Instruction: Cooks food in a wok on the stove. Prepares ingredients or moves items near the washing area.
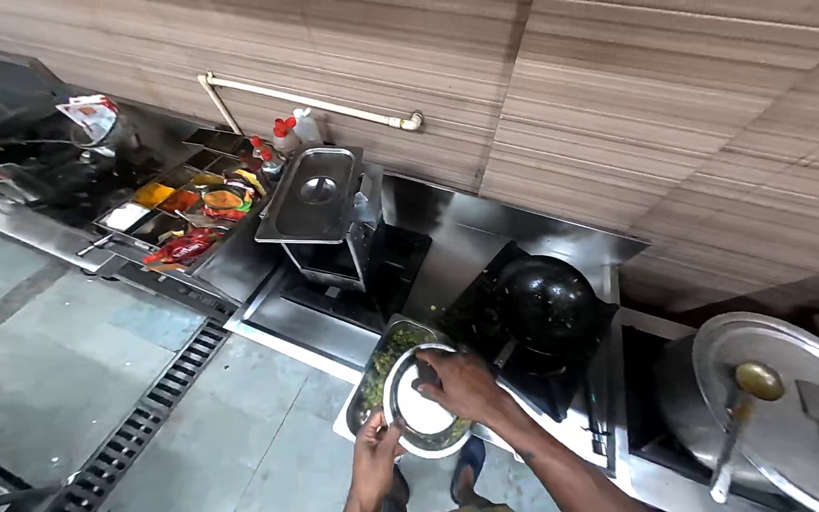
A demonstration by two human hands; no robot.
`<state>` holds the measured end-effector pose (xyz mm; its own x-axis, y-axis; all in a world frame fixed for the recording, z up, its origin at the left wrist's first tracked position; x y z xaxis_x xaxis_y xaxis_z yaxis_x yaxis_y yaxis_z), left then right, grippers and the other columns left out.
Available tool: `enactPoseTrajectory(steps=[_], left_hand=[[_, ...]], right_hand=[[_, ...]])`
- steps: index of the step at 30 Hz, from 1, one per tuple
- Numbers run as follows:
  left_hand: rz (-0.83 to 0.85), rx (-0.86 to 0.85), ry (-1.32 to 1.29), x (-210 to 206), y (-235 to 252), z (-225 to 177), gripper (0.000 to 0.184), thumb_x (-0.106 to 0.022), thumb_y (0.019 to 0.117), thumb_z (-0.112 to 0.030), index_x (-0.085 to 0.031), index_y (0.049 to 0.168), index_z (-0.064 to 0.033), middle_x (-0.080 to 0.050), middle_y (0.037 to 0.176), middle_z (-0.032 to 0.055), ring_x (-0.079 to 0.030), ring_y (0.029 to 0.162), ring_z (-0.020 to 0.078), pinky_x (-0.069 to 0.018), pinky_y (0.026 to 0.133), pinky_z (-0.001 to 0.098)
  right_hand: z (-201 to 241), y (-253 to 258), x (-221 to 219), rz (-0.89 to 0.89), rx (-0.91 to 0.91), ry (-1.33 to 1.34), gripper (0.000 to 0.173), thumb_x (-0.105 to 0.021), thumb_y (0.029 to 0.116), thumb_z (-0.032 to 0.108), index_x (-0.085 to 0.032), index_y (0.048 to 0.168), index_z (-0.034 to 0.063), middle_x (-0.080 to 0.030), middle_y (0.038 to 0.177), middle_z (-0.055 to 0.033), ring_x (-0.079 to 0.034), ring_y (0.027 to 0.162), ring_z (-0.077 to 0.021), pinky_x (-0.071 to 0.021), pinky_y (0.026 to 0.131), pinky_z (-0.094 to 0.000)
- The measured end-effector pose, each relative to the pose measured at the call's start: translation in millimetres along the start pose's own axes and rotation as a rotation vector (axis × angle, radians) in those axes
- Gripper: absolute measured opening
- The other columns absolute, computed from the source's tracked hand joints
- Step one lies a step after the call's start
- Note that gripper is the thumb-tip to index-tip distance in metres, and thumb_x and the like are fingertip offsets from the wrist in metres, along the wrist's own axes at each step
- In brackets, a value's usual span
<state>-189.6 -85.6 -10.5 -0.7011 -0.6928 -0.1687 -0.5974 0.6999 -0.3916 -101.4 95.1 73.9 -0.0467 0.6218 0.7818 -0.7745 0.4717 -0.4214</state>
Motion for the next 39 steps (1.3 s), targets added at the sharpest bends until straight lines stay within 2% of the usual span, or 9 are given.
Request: enactPoseTrajectory(steps=[10, 15, 18, 21, 23, 25, 28, 33, 39], left_hand=[[0.005, -0.070, 0.045, -71.0, -19.2, 26.6, 0.007, -0.063, 0.0943, -0.005, -0.064, 0.091, 0.0007, -0.068, 0.095, 0.0152, -0.069, 0.070, 0.0252, -0.0622, 0.056, 0.0389], [-0.005, -0.057, 0.027, -82.5, -26.9, 39.9, 0.011, -0.066, 0.0943, -0.010, -0.063, 0.089, -0.0011, -0.066, 0.125, 0.0162, -0.072, 0.083, 0.0274, -0.0641, 0.060, 0.0418], [0.010, -0.037, 0.009, -83.9, -26.8, 42.1, 0.013, -0.066, 0.0963, -0.013, -0.064, 0.091, -0.0013, -0.063, 0.133, 0.0157, -0.072, 0.090, 0.0289, -0.0651, 0.065, 0.0442], [-0.005, -0.027, -0.074, -84.4, -22.8, 37.6, 0.014, -0.063, 0.0991, -0.012, -0.064, 0.094, 0.0007, -0.065, 0.116, 0.0184, -0.070, 0.088, 0.0311, -0.0654, 0.067, 0.0482], [0.000, -0.028, -0.126, -85.0, -17.8, 33.7, 0.014, -0.060, 0.1006, -0.011, -0.062, 0.096, 0.0019, -0.064, 0.112, 0.0194, -0.070, 0.089, 0.0320, -0.0656, 0.069, 0.0505], [-0.007, -0.022, -0.179, -84.9, -13.5, 29.9, 0.015, -0.059, 0.1019, -0.011, -0.058, 0.095, 0.0020, -0.064, 0.097, 0.0188, -0.070, 0.083, 0.0322, -0.0651, 0.068, 0.0518], [0.000, -0.022, -0.216, -84.5, -7.0, 24.7, 0.015, -0.057, 0.1030, -0.012, -0.057, 0.096, 0.0015, -0.065, 0.094, 0.0179, -0.070, 0.081, 0.0307, -0.0647, 0.067, 0.0489], [-0.015, -0.007, -0.255, -86.0, -0.2, 18.2, 0.013, -0.057, 0.1023, -0.011, -0.057, 0.096, 0.0009, -0.066, 0.093, 0.0179, -0.070, 0.081, 0.0301, -0.0644, 0.065, 0.0480], [-0.053, 0.015, -0.288, -83.7, 1.5, 14.9, 0.011, -0.055, 0.1021, -0.009, -0.055, 0.096, 0.0007, -0.065, 0.090, 0.0171, -0.070, 0.077, 0.0296, -0.0640, 0.065, 0.0490]], right_hand=[[-67.5, -23.6, 3.1, 0.072, -0.004, -0.164, 0.069, -0.056, 0.0905, 0.074, -0.064, 0.124, 0.0149, -0.071, 0.110, -0.0116, -0.068, 0.106, -0.0329, -0.0520, 0.093, -0.0588], [-81.1, -51.6, 18.9, -0.086, 0.066, -0.165, 0.064, -0.053, 0.0885, 0.078, -0.068, 0.111, 0.0202, -0.065, 0.110, -0.0056, -0.063, 0.108, -0.0268, -0.0547, 0.087, -0.0503], [-91.8, -69.1, 19.8, -0.168, 0.173, -0.115, 0.058, -0.058, 0.0881, 0.075, -0.069, 0.101, 0.0198, -0.062, 0.116, -0.0035, -0.057, 0.117, -0.0241, -0.0517, 0.097, -0.0445], [-107.3, -76.4, 16.8, -0.120, 0.307, 0.145, 0.039, -0.072, 0.0933, 0.047, -0.066, 0.111, 0.0123, -0.069, 0.105, -0.0076, -0.067, 0.100, -0.0225, -0.0554, 0.091, -0.0452], [-113.6, -79.3, 19.1, -0.093, 0.353, 0.330, 0.035, -0.073, 0.0955, 0.033, -0.063, 0.123, 0.0131, -0.070, 0.100, -0.0052, -0.068, 0.090, -0.0168, -0.0583, 0.085, -0.0380], [-116.2, -85.1, 26.6, -0.076, 0.350, 0.525, 0.036, -0.072, 0.0973, 0.029, -0.063, 0.130, 0.0156, -0.069, 0.097, -0.0032, -0.067, 0.081, -0.0136, -0.0590, 0.076, -0.0332], [-121.5, -94.2, 53.2, -0.122, 0.294, 0.783, 0.047, -0.070, 0.0986, 0.030, -0.059, 0.143, 0.0197, -0.066, 0.089, -0.0060, -0.063, 0.066, -0.0173, -0.0585, 0.061, -0.0349], [-145.2, -100.1, 99.8, -0.410, 0.336, 1.006, 0.045, -0.063, 0.1019, 0.017, -0.057, 0.146, 0.0146, -0.071, 0.108, -0.0139, -0.067, 0.075, -0.0228, -0.0606, 0.064, -0.0366], [-169.6, -124.2, 113.4, -0.593, 0.278, 0.978, 0.046, -0.064, 0.1007, 0.015, -0.058, 0.146, 0.0137, -0.070, 0.105, -0.0123, -0.067, 0.073, -0.0224, -0.0606, 0.063, -0.0354]])
Point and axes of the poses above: each hand's wrist, its own y-axis towards the middle knuckle, its own x-axis out of the back of the hand, z = x × y, the point moved 6 cm from there along y, towards the middle knuckle
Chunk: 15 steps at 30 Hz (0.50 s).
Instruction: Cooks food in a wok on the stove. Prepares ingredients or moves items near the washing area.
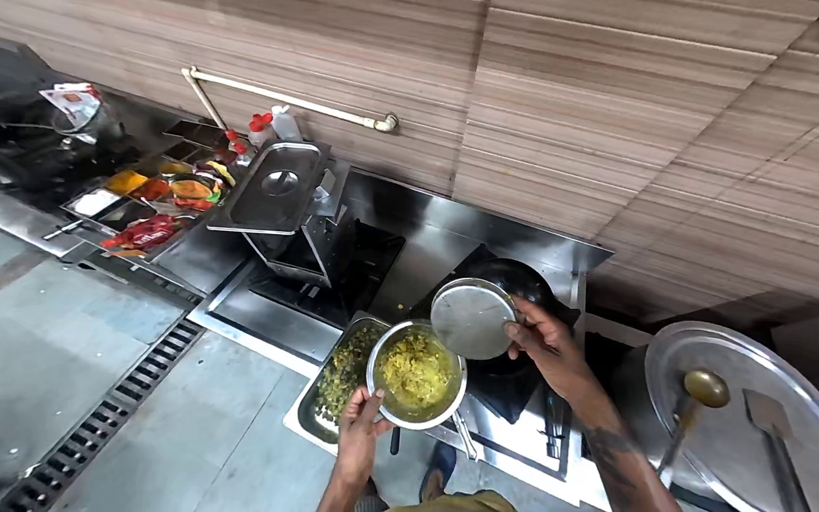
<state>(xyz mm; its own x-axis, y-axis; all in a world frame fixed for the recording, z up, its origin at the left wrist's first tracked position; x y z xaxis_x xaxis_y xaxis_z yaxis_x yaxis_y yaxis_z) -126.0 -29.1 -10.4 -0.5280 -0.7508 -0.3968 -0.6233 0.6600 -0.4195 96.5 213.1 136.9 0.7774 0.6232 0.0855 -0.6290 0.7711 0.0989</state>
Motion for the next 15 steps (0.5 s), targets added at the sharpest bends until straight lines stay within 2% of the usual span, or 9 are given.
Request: enactPoseTrajectory(steps=[4, 8, 9, 11, 12, 15], left_hand=[[-0.013, 0.009, 0.008, 2.2, 0.9, -2.9, 0.009, -0.053, 0.1021, -0.006, -0.054, 0.097, 0.0010, -0.066, 0.090, 0.0168, -0.071, 0.077, 0.0292, -0.0643, 0.065, 0.0484], [0.008, 0.022, 0.019, -0.4, 6.5, -3.8, 0.009, -0.053, 0.1013, -0.005, -0.053, 0.097, 0.0020, -0.066, 0.089, 0.0184, -0.072, 0.076, 0.0308, -0.0646, 0.064, 0.0504], [0.015, 0.023, 0.030, -1.7, 8.5, -4.0, 0.009, -0.053, 0.1013, -0.006, -0.053, 0.097, 0.0015, -0.066, 0.089, 0.0180, -0.071, 0.076, 0.0304, -0.0645, 0.064, 0.0503], [0.026, 0.024, 0.064, -5.0, 13.7, -5.7, 0.008, -0.053, 0.1017, -0.007, -0.054, 0.097, -0.0003, -0.066, 0.090, 0.0158, -0.071, 0.077, 0.0286, -0.0643, 0.064, 0.0491], [0.034, 0.020, 0.088, -6.8, 17.0, -6.2, 0.007, -0.053, 0.1018, -0.007, -0.055, 0.099, -0.0014, -0.067, 0.090, 0.0145, -0.071, 0.076, 0.0272, -0.0643, 0.064, 0.0477], [0.064, 0.020, 0.134, -17.7, 25.8, -4.4, 0.008, -0.050, 0.1036, -0.007, -0.056, 0.106, -0.0034, -0.069, 0.092, 0.0112, -0.073, 0.077, 0.0254, -0.0649, 0.064, 0.0473]], right_hand=[[-0.3, -45.8, 36.6, -0.063, -0.071, -0.239, 0.046, -0.069, 0.0971, 0.023, -0.061, 0.142, 0.0178, -0.071, 0.099, -0.0069, -0.068, 0.073, -0.0214, -0.0615, 0.062, -0.0354], [-23.5, -118.9, 77.9, -0.080, -0.217, -0.519, 0.038, -0.072, 0.0957, 0.031, -0.067, 0.133, 0.0218, -0.073, 0.108, 0.0022, -0.072, 0.088, -0.0116, -0.0643, 0.076, -0.0335], [-32.1, -137.5, 85.3, -0.087, -0.199, -0.599, 0.036, -0.072, 0.0955, 0.033, -0.069, 0.129, 0.0210, -0.073, 0.106, 0.0036, -0.071, 0.085, -0.0086, -0.0635, 0.074, -0.0314], [-51.2, -170.9, 92.9, -0.102, -0.166, -0.708, 0.029, -0.072, 0.0947, 0.031, -0.073, 0.120, 0.0162, -0.072, 0.100, 0.0010, -0.068, 0.080, -0.0084, -0.0620, 0.070, -0.0303], [-61.3, -185.7, 93.5, -0.098, -0.204, -0.752, 0.026, -0.072, 0.0932, 0.027, -0.075, 0.116, 0.0146, -0.072, 0.100, -0.0013, -0.069, 0.081, -0.0107, -0.0625, 0.072, -0.0317], [-99.3, -227.4, 90.8, -0.068, -0.422, -0.859, 0.019, -0.071, 0.0905, 0.017, -0.077, 0.106, 0.0088, -0.072, 0.110, -0.0126, -0.069, 0.104, -0.0271, -0.0572, 0.094, -0.0454]])
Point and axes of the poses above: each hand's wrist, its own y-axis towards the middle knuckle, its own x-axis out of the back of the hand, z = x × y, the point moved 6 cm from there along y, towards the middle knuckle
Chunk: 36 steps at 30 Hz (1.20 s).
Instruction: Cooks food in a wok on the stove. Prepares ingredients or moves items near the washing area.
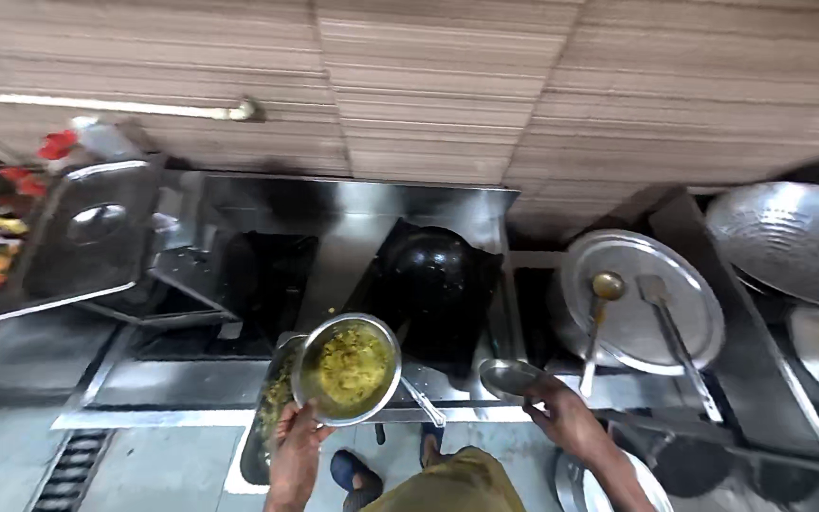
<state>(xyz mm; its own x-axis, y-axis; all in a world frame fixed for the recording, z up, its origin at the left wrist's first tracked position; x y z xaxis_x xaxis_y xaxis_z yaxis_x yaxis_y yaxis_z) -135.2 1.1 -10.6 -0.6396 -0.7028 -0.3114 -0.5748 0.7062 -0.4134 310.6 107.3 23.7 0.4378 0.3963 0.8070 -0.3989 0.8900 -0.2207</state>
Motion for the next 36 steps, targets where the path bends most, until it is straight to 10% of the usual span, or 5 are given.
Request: enactPoseTrajectory(steps=[3, 12, 19, 24, 36], left_hand=[[0.008, 0.008, 0.050, -16.9, 6.0, -3.8, 0.010, -0.047, 0.1068, -0.010, -0.053, 0.112, -0.0042, -0.069, 0.093, 0.0094, -0.073, 0.077, 0.0236, -0.0650, 0.064, 0.0458], [0.047, -0.035, 0.041, -52.6, 23.0, -20.1, 0.010, -0.046, 0.1073, -0.009, -0.053, 0.111, -0.0035, -0.070, 0.094, 0.0124, -0.074, 0.078, 0.0270, -0.0653, 0.066, 0.0470], [0.220, -0.254, 0.300, -129.1, 72.2, -51.2, 0.007, -0.055, 0.1029, -0.007, -0.056, 0.105, -0.0010, -0.067, 0.096, 0.0112, -0.071, 0.078, 0.0219, -0.0645, 0.066, 0.0408], [0.350, -0.746, 1.083, -208.8, 103.1, -63.6, 0.018, -0.064, 0.0992, -0.009, -0.070, 0.111, 0.0021, -0.052, 0.151, 0.0190, -0.055, 0.135, 0.0298, -0.0466, 0.112, 0.0475], [0.444, -1.090, 1.374, -274.9, 128.2, -36.6, 0.024, -0.058, 0.1042, -0.015, -0.071, 0.117, 0.0009, -0.053, 0.152, 0.0122, -0.068, 0.118, 0.0332, -0.0573, 0.094, 0.0547]], right_hand=[[-28.2, -12.3, -42.5, 0.092, -0.138, -0.042, 0.021, -0.068, 0.0937, 0.017, -0.077, 0.110, 0.0077, -0.070, 0.124, -0.0153, -0.062, 0.125, -0.0314, -0.0476, 0.111, -0.0464], [-60.5, 11.7, -158.6, 0.151, -0.100, -0.135, 0.029, -0.060, 0.0949, 0.006, -0.075, 0.118, 0.0130, -0.067, 0.130, -0.0133, -0.056, 0.131, -0.0347, -0.0453, 0.112, -0.0499], [-70.1, 17.3, -121.0, -0.055, -0.269, 0.111, 0.029, -0.072, 0.0879, 0.018, -0.078, 0.117, 0.0166, -0.070, 0.127, -0.0072, -0.059, 0.128, -0.0267, -0.0466, 0.111, -0.0430], [-71.6, 19.8, -95.4, -0.154, -0.229, 0.132, 0.025, -0.073, 0.0895, 0.026, -0.078, 0.113, 0.0167, -0.071, 0.121, -0.0061, -0.062, 0.121, -0.0255, -0.0496, 0.107, -0.0417], [-67.8, 3.4, -76.1, -0.275, -0.249, 0.177, 0.023, -0.069, 0.0929, 0.030, -0.078, 0.111, 0.0190, -0.072, 0.116, -0.0033, -0.065, 0.113, -0.0218, -0.0526, 0.101, -0.0383]])
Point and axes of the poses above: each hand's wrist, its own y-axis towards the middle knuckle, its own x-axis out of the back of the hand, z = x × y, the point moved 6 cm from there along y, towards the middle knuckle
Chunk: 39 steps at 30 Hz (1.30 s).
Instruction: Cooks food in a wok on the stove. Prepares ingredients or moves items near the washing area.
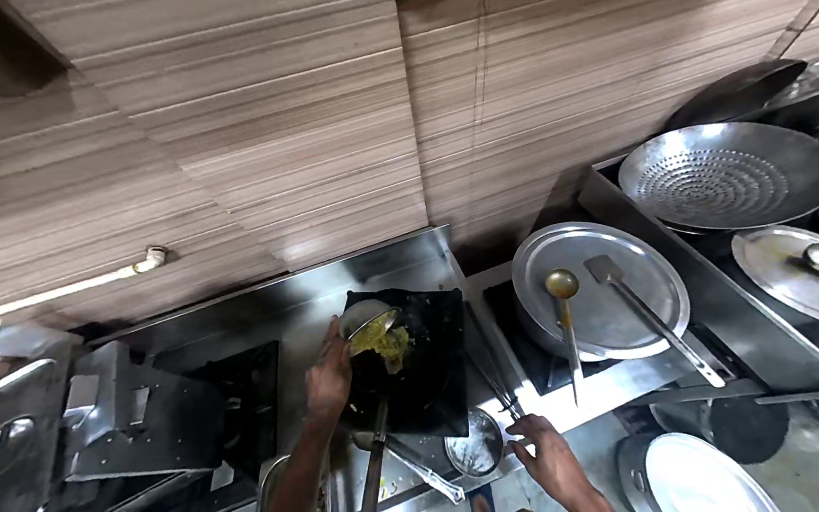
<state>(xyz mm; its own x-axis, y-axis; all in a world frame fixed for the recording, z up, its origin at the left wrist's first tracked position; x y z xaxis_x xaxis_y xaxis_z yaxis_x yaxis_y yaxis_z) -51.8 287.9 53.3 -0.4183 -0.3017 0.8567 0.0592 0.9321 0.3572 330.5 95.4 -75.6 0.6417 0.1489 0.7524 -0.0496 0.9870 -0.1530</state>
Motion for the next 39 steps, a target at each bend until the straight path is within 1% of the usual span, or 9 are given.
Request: enactPoseTrajectory(steps=[4, 10, 15, 19, 27, 29, 32, 35, 39], left_hand=[[-0.026, -0.037, 0.037, 2.6, 4.8, 1.3, 0.023, -0.057, 0.1041, -0.014, -0.072, 0.115, 0.0005, -0.055, 0.151, 0.0136, -0.071, 0.112, 0.0356, -0.0591, 0.087, 0.0572], [-0.015, -0.095, 0.013, -5.2, 4.8, -5.6, 0.024, -0.055, 0.1046, -0.014, -0.073, 0.113, -0.0003, -0.057, 0.149, 0.0122, -0.064, 0.127, 0.0323, -0.0558, 0.099, 0.0541], [-0.032, -0.111, 0.007, -10.4, 8.9, -12.4, 0.023, -0.055, 0.1044, -0.012, -0.073, 0.114, -0.0018, -0.054, 0.152, 0.0106, -0.068, 0.121, 0.0327, -0.0588, 0.091, 0.0558], [-0.062, -0.126, -0.019, -5.8, 17.9, -11.9, 0.022, -0.055, 0.1044, -0.011, -0.073, 0.112, 0.0005, -0.054, 0.152, 0.0109, -0.057, 0.136, 0.0291, -0.0531, 0.104, 0.0523], [-0.062, -0.107, -0.049, -7.3, 2.4, -0.8, 0.025, -0.055, 0.1052, -0.015, -0.073, 0.112, 0.0005, -0.055, 0.151, 0.0115, -0.057, 0.136, 0.0282, -0.0513, 0.108, 0.0493], [-0.089, -0.014, -0.080, -4.1, 5.4, 4.7, 0.022, -0.059, 0.1037, -0.015, -0.072, 0.112, 0.0006, -0.056, 0.150, 0.0124, -0.064, 0.127, 0.0284, -0.0546, 0.103, 0.0493], [-0.096, 0.342, -0.266, -0.1, 0.9, 23.5, 0.026, -0.063, 0.1025, -0.018, -0.069, 0.120, 0.0005, -0.061, 0.143, 0.0123, -0.069, 0.116, 0.0276, -0.0545, 0.099, 0.0501], [-0.160, 0.671, -0.604, -3.2, -7.3, 46.3, 0.023, -0.066, 0.1016, -0.018, -0.065, 0.115, -0.0004, -0.070, 0.101, 0.0163, -0.074, 0.081, 0.0257, -0.0651, 0.074, 0.0481], [-0.212, 0.852, -0.967, -4.7, -24.7, 55.9, 0.019, -0.063, 0.1030, -0.015, -0.059, 0.110, 0.0023, -0.068, 0.098, 0.0185, -0.074, 0.080, 0.0283, -0.0653, 0.069, 0.0477]], right_hand=[[12.0, 3.6, -4.4, 0.046, 0.027, 0.025, 0.023, -0.068, 0.0941, 0.030, -0.078, 0.111, 0.0175, -0.072, 0.115, -0.0043, -0.065, 0.116, -0.0207, -0.0517, 0.104, -0.0378], [32.3, 14.9, -11.2, 0.054, 0.121, 0.021, 0.023, -0.067, 0.0954, 0.032, -0.078, 0.110, 0.0170, -0.073, 0.112, -0.0043, -0.067, 0.112, -0.0202, -0.0532, 0.102, -0.0393], [40.8, 17.8, -10.7, 0.039, 0.158, 0.037, 0.024, -0.066, 0.0959, 0.032, -0.078, 0.111, 0.0185, -0.074, 0.111, -0.0032, -0.067, 0.111, -0.0189, -0.0537, 0.101, -0.0389], [43.1, 16.5, -11.4, 0.049, 0.162, 0.024, 0.024, -0.065, 0.0966, 0.035, -0.078, 0.112, 0.0207, -0.073, 0.111, -0.0014, -0.067, 0.110, -0.0172, -0.0540, 0.100, -0.0384], [51.5, 8.3, -9.5, 0.069, 0.180, 0.023, 0.024, -0.064, 0.0976, 0.033, -0.077, 0.112, 0.0185, -0.073, 0.108, -0.0032, -0.068, 0.104, -0.0185, -0.0552, 0.097, -0.0388], [56.9, 12.6, -16.1, 0.115, 0.180, 0.020, 0.024, -0.063, 0.0978, 0.032, -0.077, 0.112, 0.0180, -0.074, 0.108, -0.0042, -0.068, 0.104, -0.0196, -0.0549, 0.097, -0.0394], [77.5, 10.7, -38.6, 0.256, 0.191, 0.064, 0.025, -0.061, 0.0994, 0.029, -0.077, 0.111, 0.0140, -0.074, 0.107, -0.0078, -0.071, 0.102, -0.0219, -0.0568, 0.095, -0.0420], [103.8, 7.3, -82.4, 0.477, 0.234, 0.023, 0.029, -0.056, 0.1023, 0.032, -0.076, 0.110, 0.0122, -0.073, 0.107, -0.0118, -0.070, 0.104, -0.0279, -0.0551, 0.096, -0.0493], [133.9, -2.7, -141.7, 0.713, 0.149, -0.262, 0.031, -0.055, 0.1030, 0.028, -0.070, 0.117, 0.0044, -0.069, 0.118, -0.0223, -0.066, 0.114, -0.0416, -0.0532, 0.095, -0.0607]])
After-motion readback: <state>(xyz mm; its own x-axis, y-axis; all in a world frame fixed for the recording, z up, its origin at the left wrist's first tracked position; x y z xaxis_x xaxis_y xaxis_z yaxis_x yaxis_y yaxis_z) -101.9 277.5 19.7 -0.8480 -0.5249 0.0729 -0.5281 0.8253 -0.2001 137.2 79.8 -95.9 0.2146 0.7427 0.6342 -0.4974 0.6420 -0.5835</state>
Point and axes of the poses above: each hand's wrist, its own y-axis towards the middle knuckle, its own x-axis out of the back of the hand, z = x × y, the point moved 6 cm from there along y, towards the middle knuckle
